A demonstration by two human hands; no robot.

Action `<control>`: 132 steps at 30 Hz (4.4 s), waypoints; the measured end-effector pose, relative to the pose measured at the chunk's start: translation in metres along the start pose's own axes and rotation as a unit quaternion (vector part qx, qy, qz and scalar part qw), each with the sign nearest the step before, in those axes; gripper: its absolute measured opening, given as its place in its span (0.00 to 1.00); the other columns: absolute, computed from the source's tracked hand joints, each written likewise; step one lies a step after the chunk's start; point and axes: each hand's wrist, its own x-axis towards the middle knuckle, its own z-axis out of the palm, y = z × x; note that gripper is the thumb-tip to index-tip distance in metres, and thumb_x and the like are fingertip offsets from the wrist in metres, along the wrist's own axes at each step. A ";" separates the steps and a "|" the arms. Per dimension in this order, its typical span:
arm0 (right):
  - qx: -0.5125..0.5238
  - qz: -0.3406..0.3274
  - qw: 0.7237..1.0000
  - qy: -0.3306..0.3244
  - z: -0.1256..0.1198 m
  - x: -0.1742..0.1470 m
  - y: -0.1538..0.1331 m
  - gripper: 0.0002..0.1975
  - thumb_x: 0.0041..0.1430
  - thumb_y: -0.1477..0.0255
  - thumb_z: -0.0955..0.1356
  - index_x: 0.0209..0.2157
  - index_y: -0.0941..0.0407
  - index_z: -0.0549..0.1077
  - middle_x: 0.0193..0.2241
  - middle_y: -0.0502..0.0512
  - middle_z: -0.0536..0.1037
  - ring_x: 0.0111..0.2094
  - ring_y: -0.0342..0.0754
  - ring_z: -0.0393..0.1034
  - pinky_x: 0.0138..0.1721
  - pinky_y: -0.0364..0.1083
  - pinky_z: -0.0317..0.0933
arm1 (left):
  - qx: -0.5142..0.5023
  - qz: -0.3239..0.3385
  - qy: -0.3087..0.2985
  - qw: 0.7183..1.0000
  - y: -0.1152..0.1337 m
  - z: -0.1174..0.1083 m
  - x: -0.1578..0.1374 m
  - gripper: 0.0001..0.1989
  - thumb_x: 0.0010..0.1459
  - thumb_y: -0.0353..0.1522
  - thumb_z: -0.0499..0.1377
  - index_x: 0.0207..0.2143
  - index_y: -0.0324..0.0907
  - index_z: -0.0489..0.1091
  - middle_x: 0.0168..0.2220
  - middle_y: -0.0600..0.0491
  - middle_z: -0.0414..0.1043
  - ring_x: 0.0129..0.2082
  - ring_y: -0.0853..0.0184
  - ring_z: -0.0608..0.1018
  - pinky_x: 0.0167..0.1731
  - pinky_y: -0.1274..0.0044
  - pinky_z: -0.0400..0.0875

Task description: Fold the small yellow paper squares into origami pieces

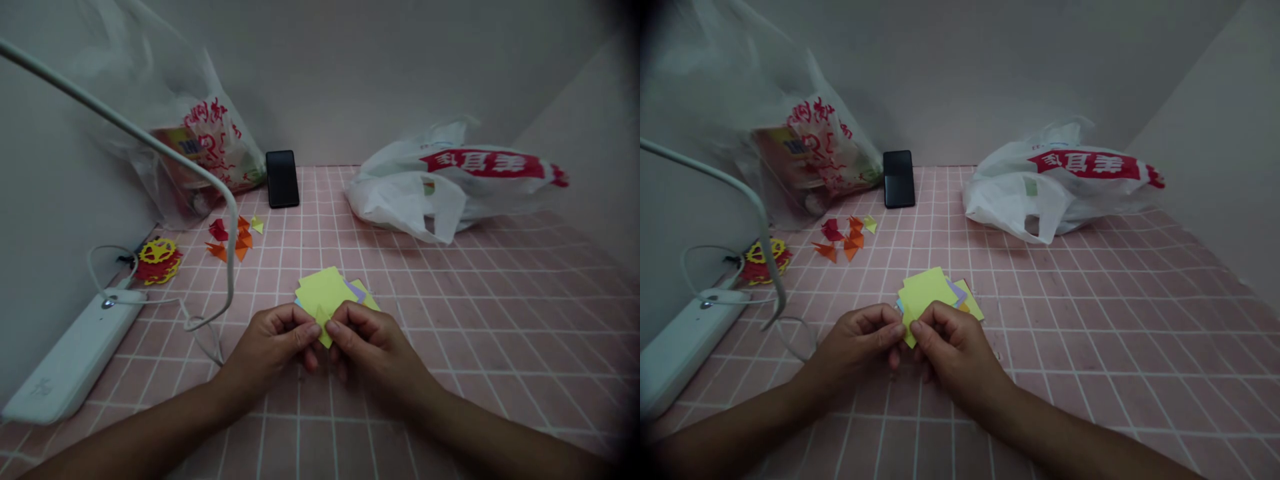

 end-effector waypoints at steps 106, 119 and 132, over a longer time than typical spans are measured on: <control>-0.033 0.002 0.998 -0.062 -0.010 0.005 -0.005 0.16 0.57 0.61 0.67 0.23 0.56 0.66 0.16 0.45 0.66 0.17 0.39 0.57 0.19 0.40 0.50 | 0.074 -0.036 -0.084 0.993 0.000 -0.001 0.001 0.12 0.49 0.37 0.65 0.25 0.41 0.66 0.20 0.61 0.63 0.18 0.76 0.64 0.18 0.83 0.61; -0.058 -0.076 0.995 0.017 -0.004 -0.001 -0.001 0.14 0.59 0.64 0.67 0.22 0.55 0.69 0.16 0.46 0.67 0.18 0.41 0.59 0.20 0.41 0.53 | 0.119 0.012 -0.054 0.991 -0.003 -0.003 -0.002 0.15 0.52 0.40 0.64 0.24 0.40 0.64 0.19 0.61 0.60 0.18 0.75 0.61 0.18 0.82 0.55; 0.081 -0.051 0.995 0.016 -0.005 0.006 0.002 0.14 0.57 0.62 0.71 0.25 0.58 0.70 0.21 0.49 0.75 0.17 0.38 0.65 0.21 0.40 0.57 | 0.072 0.076 -0.014 0.994 0.002 -0.007 0.000 0.12 0.54 0.38 0.63 0.28 0.38 0.68 0.23 0.56 0.70 0.23 0.72 0.71 0.28 0.79 0.66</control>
